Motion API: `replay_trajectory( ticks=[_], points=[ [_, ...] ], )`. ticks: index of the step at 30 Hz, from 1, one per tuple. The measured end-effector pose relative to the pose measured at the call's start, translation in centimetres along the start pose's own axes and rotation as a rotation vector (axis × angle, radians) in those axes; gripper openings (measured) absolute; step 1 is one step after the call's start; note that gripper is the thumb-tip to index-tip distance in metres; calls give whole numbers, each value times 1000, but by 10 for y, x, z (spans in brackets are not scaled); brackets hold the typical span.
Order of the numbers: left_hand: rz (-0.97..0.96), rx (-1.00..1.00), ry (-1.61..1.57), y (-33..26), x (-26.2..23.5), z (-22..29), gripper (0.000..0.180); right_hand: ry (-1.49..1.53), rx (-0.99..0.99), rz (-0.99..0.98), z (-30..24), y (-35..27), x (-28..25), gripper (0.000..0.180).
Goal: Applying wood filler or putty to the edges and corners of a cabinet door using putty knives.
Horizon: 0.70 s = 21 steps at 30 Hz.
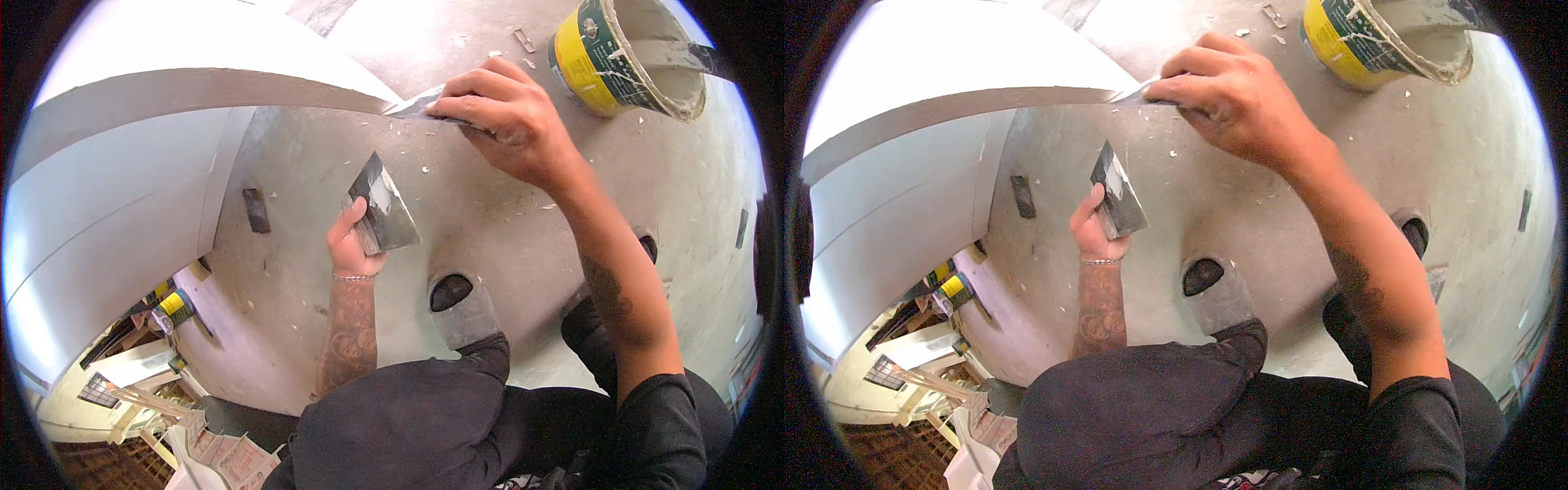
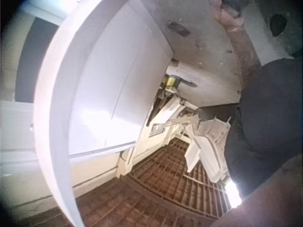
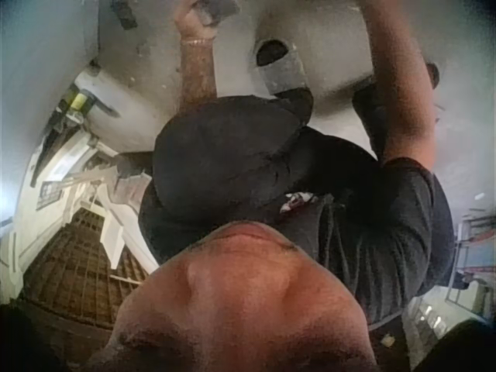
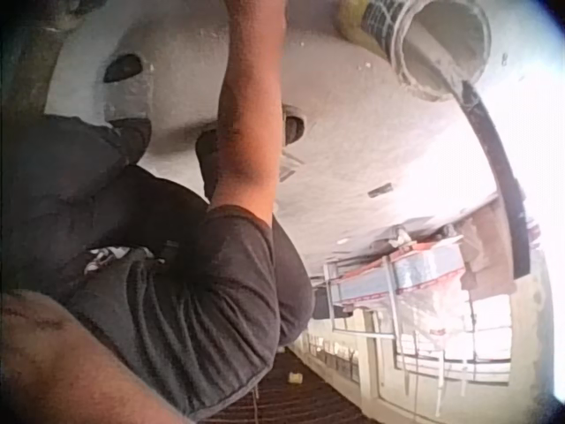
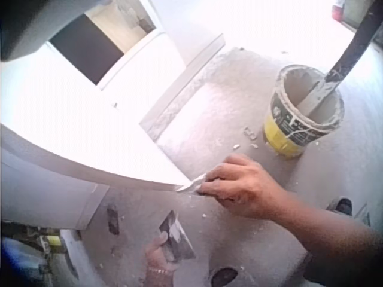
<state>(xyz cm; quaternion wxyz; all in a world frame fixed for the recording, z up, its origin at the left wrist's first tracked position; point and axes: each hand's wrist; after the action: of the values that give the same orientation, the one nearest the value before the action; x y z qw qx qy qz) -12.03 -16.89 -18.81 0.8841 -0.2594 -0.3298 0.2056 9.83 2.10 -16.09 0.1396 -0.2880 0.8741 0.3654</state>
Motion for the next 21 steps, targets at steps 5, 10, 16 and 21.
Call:
replay_trajectory(
  ticks=[5, 10, 16, 21],
  points=[
    [-28, -2, 13, 3, -1, -2, 36, -60, 24, -117, 17, -4, 4, 31],
    [-39, -17, 18, 2, -3, -4, 36, 19, 1, -6, 10, 10, 2, 29],
    [-12, -16, 29, 1, -2, -2, 37, 73, 91, -27, 11, 2, -5, 22],
    [-31, -15, 65, 3, 0, -6, 37, -58, 6, -57, 29, -2, 11, 25]
  ],
)
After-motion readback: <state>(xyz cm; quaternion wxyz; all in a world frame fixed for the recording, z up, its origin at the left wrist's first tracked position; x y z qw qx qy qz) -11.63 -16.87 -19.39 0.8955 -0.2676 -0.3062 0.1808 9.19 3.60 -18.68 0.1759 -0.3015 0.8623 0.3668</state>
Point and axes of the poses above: each hand's wrist, its own y-axis towards the middle knuckle, its own x-axis out of the palm, z = x × y, and after that the axes turned 14 degrees about y, right-handed
